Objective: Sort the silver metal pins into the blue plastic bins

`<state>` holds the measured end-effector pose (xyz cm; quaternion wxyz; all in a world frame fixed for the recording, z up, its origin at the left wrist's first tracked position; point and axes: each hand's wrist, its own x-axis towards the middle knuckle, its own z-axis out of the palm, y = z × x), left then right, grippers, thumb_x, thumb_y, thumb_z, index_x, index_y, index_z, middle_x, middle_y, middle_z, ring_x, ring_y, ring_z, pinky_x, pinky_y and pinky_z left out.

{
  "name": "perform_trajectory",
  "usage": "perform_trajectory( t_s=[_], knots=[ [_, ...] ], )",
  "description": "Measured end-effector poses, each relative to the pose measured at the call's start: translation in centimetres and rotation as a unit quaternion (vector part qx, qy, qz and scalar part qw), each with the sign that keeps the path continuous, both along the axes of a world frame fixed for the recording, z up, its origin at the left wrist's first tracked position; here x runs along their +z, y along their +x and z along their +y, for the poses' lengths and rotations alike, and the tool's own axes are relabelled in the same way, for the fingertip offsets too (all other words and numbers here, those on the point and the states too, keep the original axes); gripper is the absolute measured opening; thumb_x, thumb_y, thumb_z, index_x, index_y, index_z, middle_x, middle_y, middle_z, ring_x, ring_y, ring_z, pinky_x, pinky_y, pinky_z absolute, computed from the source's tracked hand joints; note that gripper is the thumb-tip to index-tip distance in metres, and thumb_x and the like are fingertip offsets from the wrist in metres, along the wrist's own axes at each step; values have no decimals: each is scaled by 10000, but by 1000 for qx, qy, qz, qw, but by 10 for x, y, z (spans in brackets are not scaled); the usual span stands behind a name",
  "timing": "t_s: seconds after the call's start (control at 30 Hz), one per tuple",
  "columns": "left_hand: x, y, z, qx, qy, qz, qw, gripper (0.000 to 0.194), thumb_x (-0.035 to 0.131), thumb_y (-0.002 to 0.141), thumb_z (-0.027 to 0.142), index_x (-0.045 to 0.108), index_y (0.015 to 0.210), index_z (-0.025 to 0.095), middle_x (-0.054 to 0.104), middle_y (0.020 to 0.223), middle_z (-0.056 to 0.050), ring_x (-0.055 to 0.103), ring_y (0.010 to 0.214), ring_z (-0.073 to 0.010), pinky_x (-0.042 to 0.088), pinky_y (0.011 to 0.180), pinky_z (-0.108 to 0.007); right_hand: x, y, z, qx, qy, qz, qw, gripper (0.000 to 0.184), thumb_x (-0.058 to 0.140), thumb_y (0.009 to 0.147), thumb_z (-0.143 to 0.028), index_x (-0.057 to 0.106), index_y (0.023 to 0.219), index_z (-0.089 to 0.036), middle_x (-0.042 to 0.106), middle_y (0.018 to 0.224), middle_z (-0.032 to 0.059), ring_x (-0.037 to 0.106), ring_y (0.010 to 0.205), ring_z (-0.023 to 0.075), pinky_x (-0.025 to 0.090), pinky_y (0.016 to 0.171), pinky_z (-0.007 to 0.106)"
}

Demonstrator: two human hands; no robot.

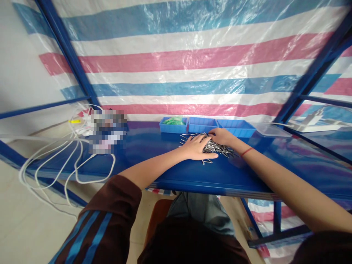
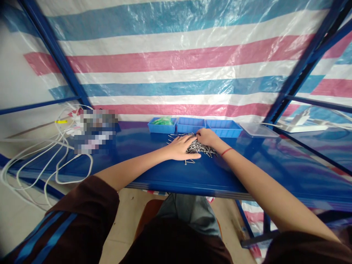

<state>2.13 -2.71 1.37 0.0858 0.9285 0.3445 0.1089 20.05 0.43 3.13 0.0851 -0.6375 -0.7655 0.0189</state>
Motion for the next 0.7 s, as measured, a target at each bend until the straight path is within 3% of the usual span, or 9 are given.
perform_trajectory(
  t_s=[0.17,0.33,0.47,0.6,0.7],
  knots=[
    [-5,5,-1,13,6,7,1000,801,355,835,696,290,1449,187,208,1564,-116,201,1440,-280,188,1168,-466,4,5,6,26,-49,20,998,326,470,885,-271,696,1069,-123,697,1110,129,648,1012,252,471,848,292],
    [-6,5,1,13,23,-5,1000,766,362,837,689,340,1418,190,265,1545,-109,279,1410,-281,233,1155,-429,1,7,7,-26,-46,48,997,432,548,849,-286,577,1224,-73,667,1153,165,648,995,244,486,825,289],
    [-8,6,2,16,30,-12,999,762,364,836,690,345,1413,193,303,1528,-106,314,1391,-278,253,1146,-426,3,6,10,-41,-59,73,995,411,592,810,-274,620,1160,-60,660,1169,173,634,1030,253,486,841,283],
    [-10,7,2,13,42,-20,999,742,374,848,669,361,1406,180,333,1510,-107,330,1381,-271,273,1137,-418,6,7,10,-37,-126,126,983,327,600,796,-252,682,1060,-75,714,1043,133,666,919,239,506,751,262],
    [-11,7,3,13,50,-20,998,717,370,855,662,378,1394,189,345,1502,-101,352,1367,-265,286,1129,-402,7,7,7,-56,-124,166,977,398,619,769,-228,661,1133,-72,711,1061,128,667,916,230,510,739,247]
  ],
)
